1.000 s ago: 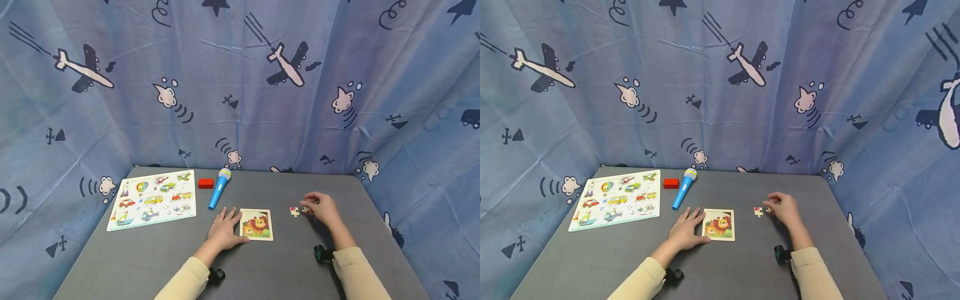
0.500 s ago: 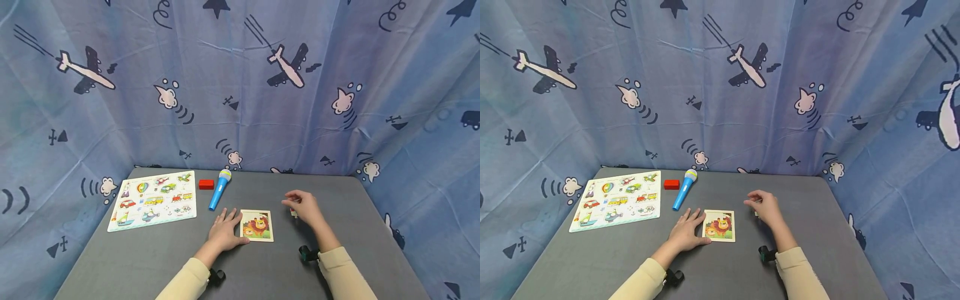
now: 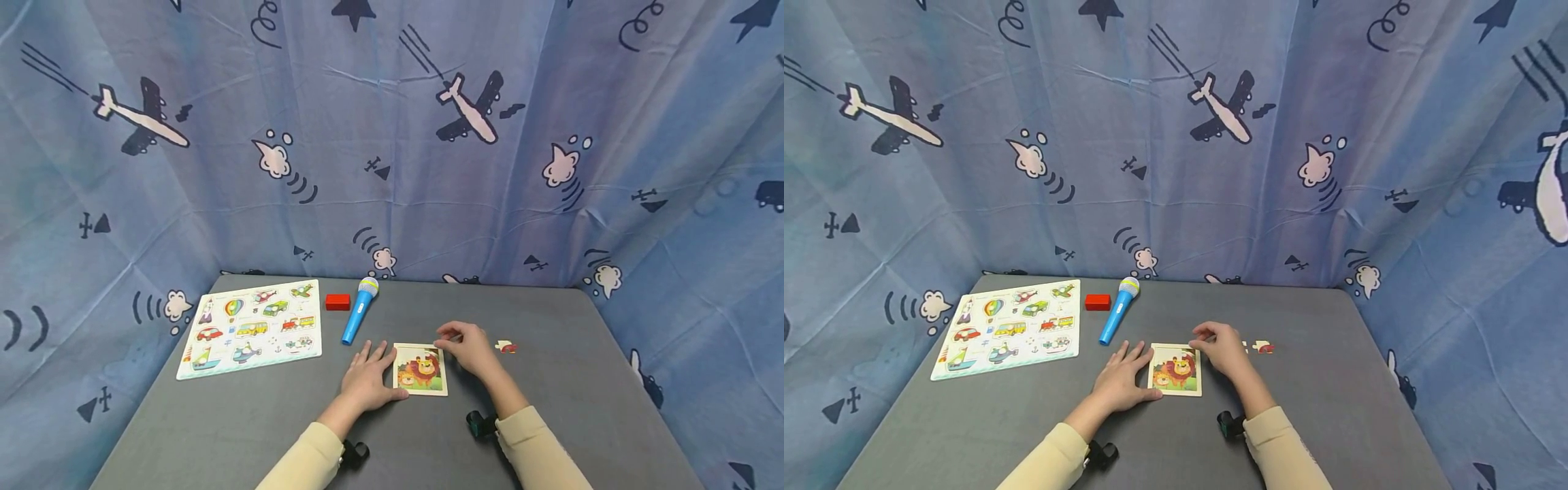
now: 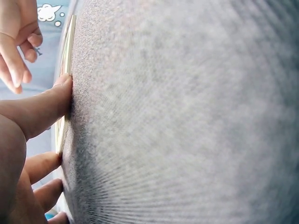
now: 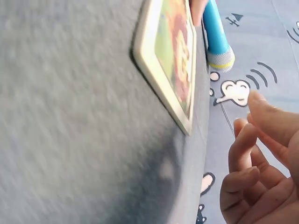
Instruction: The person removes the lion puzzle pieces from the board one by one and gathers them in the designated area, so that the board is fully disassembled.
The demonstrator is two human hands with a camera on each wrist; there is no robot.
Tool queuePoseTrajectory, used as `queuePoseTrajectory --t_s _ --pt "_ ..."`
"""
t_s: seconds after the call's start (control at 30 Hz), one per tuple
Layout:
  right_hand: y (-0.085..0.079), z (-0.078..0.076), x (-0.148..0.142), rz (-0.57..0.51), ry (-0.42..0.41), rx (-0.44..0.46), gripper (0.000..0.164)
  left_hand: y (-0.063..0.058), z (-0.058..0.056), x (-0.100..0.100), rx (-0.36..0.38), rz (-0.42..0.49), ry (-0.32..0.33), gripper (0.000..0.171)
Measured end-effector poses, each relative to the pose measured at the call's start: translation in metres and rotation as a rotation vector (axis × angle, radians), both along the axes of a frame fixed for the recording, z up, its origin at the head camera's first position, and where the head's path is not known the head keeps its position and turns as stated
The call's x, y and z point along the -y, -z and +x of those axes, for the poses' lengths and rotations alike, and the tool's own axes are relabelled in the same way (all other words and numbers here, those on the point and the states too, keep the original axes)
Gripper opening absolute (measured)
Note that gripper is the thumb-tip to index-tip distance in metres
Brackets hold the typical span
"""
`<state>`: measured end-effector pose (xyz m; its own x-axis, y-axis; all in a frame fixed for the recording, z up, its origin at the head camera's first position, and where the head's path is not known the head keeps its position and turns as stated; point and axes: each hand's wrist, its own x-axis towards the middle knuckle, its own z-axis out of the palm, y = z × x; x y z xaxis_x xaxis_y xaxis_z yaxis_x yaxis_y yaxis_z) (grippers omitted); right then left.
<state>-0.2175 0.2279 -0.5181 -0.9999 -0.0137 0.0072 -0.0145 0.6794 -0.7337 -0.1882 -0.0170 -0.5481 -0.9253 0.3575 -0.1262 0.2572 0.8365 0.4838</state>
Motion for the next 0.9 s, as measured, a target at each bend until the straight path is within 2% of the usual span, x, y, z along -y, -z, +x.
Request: queuePoseTrajectory --t_s 0.23,0.4,0.7,0.9 --pt "0.010 -0.001 0.013 0.024 -0.030 0.038 0.014 0.000 -0.001 0.001 0.006 -0.004 -0.002 0.091" --pt "0.020 -0.004 0.017 0.098 -0.074 0.076 0.005 0.000 -0.001 0.000 0.008 -0.002 -0.005 0.091" --pt "0.023 -0.006 0.020 0.170 -0.117 0.121 0.002 0.001 -0.001 0.001 0.009 -0.008 -0.010 0.091" --pt "0.022 -0.005 0.021 0.195 -0.123 0.110 0.010 0.002 -0.001 0.000 0.007 -0.020 -0.006 0.091"
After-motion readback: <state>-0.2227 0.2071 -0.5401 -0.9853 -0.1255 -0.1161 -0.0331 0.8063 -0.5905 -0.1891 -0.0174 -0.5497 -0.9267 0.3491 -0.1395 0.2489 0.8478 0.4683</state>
